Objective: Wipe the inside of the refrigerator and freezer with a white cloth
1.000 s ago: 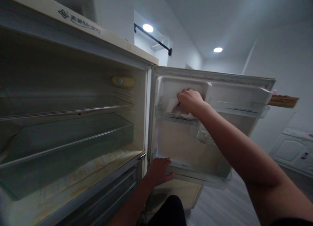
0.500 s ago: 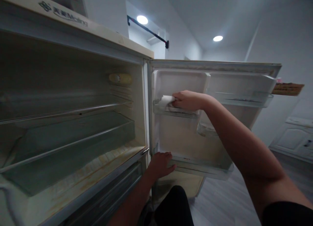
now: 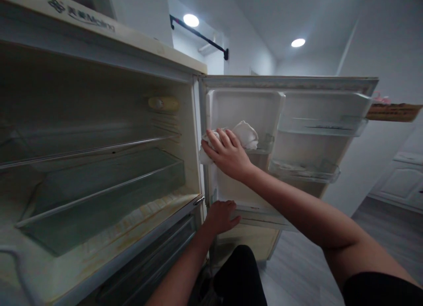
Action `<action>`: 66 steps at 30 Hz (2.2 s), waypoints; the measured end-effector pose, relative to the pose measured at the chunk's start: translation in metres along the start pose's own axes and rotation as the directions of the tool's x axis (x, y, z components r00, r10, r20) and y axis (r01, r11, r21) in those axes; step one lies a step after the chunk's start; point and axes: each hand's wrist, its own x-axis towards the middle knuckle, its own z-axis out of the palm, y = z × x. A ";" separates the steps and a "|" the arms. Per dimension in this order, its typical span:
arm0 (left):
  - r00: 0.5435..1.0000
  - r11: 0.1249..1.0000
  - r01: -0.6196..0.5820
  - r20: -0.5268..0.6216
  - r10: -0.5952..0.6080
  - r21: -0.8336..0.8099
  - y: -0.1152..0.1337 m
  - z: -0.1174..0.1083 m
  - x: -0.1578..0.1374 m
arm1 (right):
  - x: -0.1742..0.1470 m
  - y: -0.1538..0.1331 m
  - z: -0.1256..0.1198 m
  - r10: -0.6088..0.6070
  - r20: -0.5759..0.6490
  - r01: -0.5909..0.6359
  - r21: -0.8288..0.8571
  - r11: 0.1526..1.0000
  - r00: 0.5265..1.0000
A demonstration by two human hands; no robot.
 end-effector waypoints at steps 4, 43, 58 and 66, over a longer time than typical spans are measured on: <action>1.000 1.000 -0.004 -0.008 0.004 -0.010 -0.003 0.002 -0.002 | 0.008 -0.013 0.009 -0.071 0.022 0.071 0.004 0.997 0.997; 0.998 0.994 -0.012 -0.065 0.005 -0.110 -0.003 0.001 0.002 | -0.104 0.059 -0.072 0.255 -0.027 -0.255 0.002 0.967 0.967; 0.936 0.494 0.097 -0.089 -0.339 -0.864 0.025 -0.016 -0.074 | -0.203 -0.112 0.021 0.240 0.335 -0.410 0.791 0.455 0.911; 0.900 0.542 0.016 -0.225 -0.374 -0.840 0.034 -0.032 -0.076 | -0.196 -0.100 -0.002 0.297 0.534 -0.558 0.830 -0.006 0.792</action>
